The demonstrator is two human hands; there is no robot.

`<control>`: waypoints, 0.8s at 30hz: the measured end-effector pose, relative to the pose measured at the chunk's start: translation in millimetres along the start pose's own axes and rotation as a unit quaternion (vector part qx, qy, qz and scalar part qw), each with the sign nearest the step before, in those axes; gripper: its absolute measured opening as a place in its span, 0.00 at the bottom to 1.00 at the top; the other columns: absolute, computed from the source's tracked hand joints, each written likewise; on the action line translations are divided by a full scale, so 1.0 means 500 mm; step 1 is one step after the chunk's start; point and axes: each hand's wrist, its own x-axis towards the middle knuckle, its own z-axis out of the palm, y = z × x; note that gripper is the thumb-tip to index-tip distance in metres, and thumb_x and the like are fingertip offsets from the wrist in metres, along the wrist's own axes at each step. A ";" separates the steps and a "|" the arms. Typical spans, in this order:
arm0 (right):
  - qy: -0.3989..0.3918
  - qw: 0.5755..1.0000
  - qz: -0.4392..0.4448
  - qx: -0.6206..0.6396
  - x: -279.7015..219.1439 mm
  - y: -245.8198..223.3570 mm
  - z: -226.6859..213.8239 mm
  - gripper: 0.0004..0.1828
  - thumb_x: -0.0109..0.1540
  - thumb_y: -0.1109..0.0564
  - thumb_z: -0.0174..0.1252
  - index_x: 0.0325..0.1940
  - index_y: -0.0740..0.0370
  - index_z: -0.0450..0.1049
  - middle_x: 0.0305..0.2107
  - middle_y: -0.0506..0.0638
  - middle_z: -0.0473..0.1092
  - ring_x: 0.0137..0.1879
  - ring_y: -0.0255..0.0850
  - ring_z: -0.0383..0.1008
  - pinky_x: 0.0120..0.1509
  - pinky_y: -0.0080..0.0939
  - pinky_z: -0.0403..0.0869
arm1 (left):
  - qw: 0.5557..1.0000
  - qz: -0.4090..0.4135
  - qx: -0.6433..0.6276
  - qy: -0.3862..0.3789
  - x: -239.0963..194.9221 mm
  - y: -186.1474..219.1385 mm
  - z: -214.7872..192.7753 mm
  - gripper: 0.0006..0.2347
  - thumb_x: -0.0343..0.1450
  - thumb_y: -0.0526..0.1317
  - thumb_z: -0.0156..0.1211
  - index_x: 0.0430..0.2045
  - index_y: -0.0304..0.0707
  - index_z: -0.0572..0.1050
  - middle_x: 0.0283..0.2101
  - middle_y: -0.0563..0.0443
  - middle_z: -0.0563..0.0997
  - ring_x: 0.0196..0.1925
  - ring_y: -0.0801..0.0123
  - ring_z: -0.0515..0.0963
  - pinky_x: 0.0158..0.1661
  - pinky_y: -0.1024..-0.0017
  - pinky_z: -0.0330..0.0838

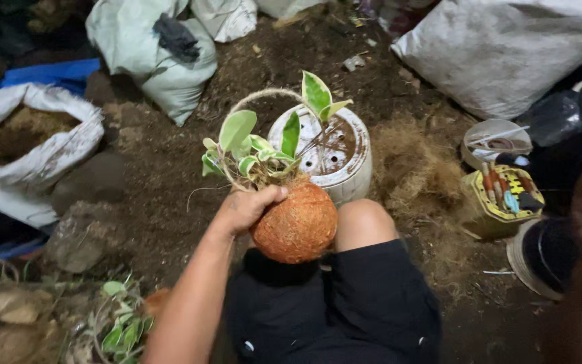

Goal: The person secures a small potted plant into a hollowed coconut shell using twine. They wrap and tie the twine around the coconut and plant base to hold it in place, adjusting the leaves and twine as needed.

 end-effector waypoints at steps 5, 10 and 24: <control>-0.051 0.998 0.002 -0.033 -0.044 -0.009 0.003 0.17 0.68 0.65 0.54 0.62 0.72 0.68 0.38 0.52 0.69 0.38 0.36 0.69 0.42 0.38 0.71 | 0.989 -0.093 -0.106 -0.035 0.017 -0.011 0.087 0.17 0.62 0.39 0.68 0.43 0.29 0.81 0.39 0.47 0.85 0.37 0.66 0.83 0.39 0.66 0.80; -0.045 0.954 0.235 -0.180 -0.060 0.169 0.041 0.24 0.67 0.61 0.51 0.69 0.68 0.68 0.33 0.53 0.71 0.24 0.31 0.64 0.24 0.32 0.67 | 0.979 -0.133 -0.144 -0.055 0.024 -0.018 0.104 0.20 0.60 0.38 0.68 0.44 0.27 0.78 0.39 0.43 0.85 0.37 0.59 0.85 0.39 0.59 0.83; -0.307 0.719 0.123 -0.611 -0.011 0.363 0.139 0.15 0.65 0.53 0.60 0.53 0.62 0.78 0.29 0.51 0.77 0.35 0.37 0.76 0.40 0.38 0.76 | 0.980 -0.051 0.193 -0.030 -0.032 0.012 0.106 0.22 0.61 0.54 0.67 0.44 0.42 0.83 0.46 0.51 0.86 0.46 0.65 0.84 0.49 0.66 0.77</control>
